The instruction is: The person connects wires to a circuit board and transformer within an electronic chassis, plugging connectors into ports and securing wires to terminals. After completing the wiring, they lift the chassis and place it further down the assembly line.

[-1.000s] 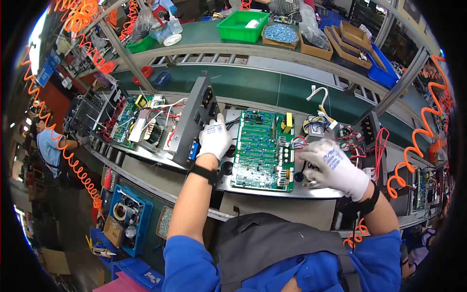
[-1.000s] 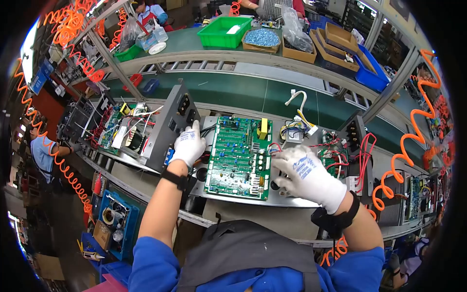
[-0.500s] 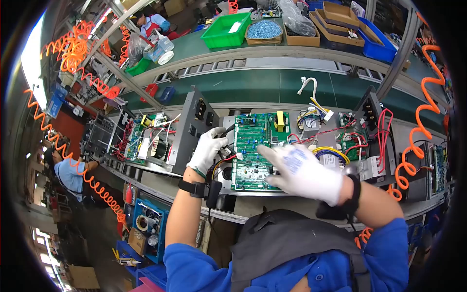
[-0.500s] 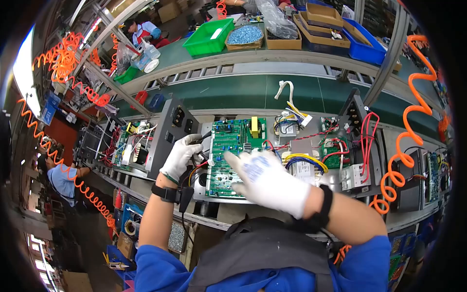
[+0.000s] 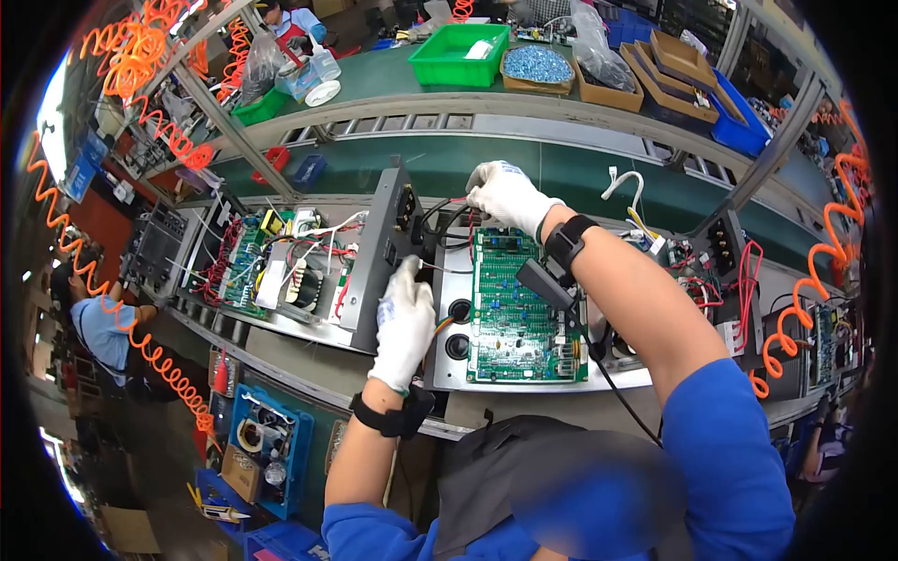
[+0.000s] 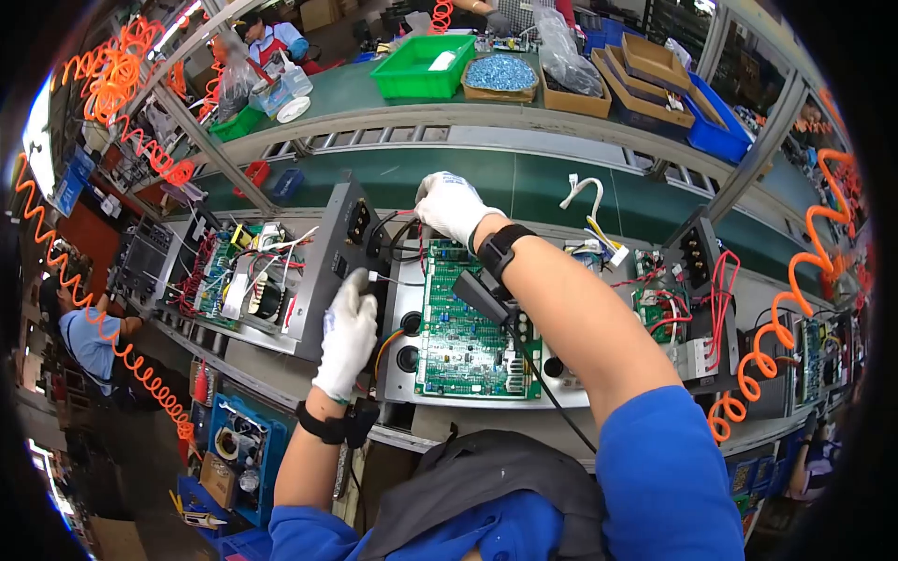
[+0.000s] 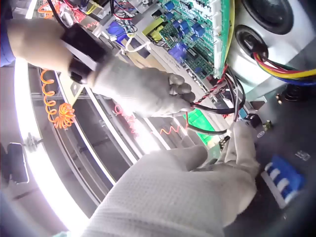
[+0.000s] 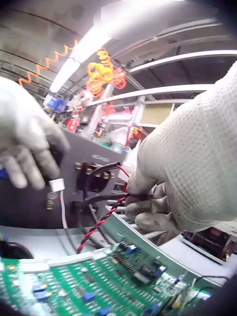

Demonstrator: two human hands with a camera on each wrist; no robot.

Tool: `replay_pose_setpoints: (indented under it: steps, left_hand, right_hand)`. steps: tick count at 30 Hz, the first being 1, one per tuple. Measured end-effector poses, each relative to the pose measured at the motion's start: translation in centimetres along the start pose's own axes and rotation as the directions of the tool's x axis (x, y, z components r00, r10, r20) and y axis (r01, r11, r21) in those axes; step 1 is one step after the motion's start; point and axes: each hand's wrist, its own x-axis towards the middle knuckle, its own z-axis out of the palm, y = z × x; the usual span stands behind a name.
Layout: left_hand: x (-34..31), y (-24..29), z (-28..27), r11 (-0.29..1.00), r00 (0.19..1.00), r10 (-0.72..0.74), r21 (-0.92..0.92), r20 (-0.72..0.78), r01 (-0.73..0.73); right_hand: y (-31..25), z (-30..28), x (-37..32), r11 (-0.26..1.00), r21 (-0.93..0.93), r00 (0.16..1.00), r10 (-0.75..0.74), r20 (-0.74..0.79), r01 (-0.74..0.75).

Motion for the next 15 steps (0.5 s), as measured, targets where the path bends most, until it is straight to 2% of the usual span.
replay_pose_setpoints:
  steps: [3, 4, 6, 8, 9, 10, 12, 13, 14, 15]
  left_hand:
    - [-0.1, 1.1, 0.5, 0.990, 0.996, 0.038, 0.129, 0.076, -0.048]
    - [0.4, 1.4, 1.0, 0.991, 0.996, 0.047, 0.124, 0.071, -0.056]
    - [1.4, 2.4, 1.8, 0.985, 0.980, 0.165, 0.063, -0.108, -0.159]
    - [3.2, 3.6, 2.4, 0.968, 0.945, 0.239, 0.137, -0.225, -0.212]
    - [4.0, 4.2, 2.5, 0.959, 0.935, 0.270, 0.155, -0.228, -0.239]
    - [5.0, 4.9, 2.5, 0.948, 0.923, 0.303, 0.172, -0.239, -0.267]
    - [6.7, 5.4, 2.8, 0.932, 0.924, 0.346, 0.172, -0.165, -0.319]
    - [7.8, 4.6, 3.4, 0.911, 0.915, 0.392, 0.177, -0.098, -0.372]
    - [7.7, 6.3, 3.0, 0.880, 0.959, -0.054, -0.439, 0.279, 0.178]
    - [8.2, 6.1, 3.5, 0.850, 0.935, -0.077, -0.467, 0.347, 0.243]
  right_hand:
    - [0.5, 0.6, 1.3, 0.996, -0.091, 0.997, -0.034, -0.073, 0.027]
    - [0.9, 1.1, 1.9, 0.981, -0.135, 0.987, -0.147, -0.069, 0.136]
    - [-2.1, 1.5, 0.9, 0.926, -0.050, 0.927, -0.374, 0.029, 0.375]
    - [-3.3, 0.5, 0.6, 0.945, 0.210, 0.943, -0.287, 0.170, 0.250]
    - [-3.4, -0.9, 0.2, 0.957, 0.267, 0.963, -0.175, 0.206, 0.117]
    - [-2.2, -1.8, 0.6, 0.944, 0.091, 0.938, -0.326, 0.114, 0.317]
    - [-1.3, -4.1, -0.2, 0.948, 0.191, 0.932, -0.293, 0.214, 0.254]
    - [-1.2, -5.2, -1.0, 0.945, 0.112, 0.911, -0.325, 0.254, 0.307]
    - [-1.5, -5.8, -1.9, 0.966, 0.126, 0.911, -0.256, 0.322, 0.227]
    - [-0.7, -5.7, -2.3, 0.955, 0.171, 0.910, -0.284, 0.301, 0.242]
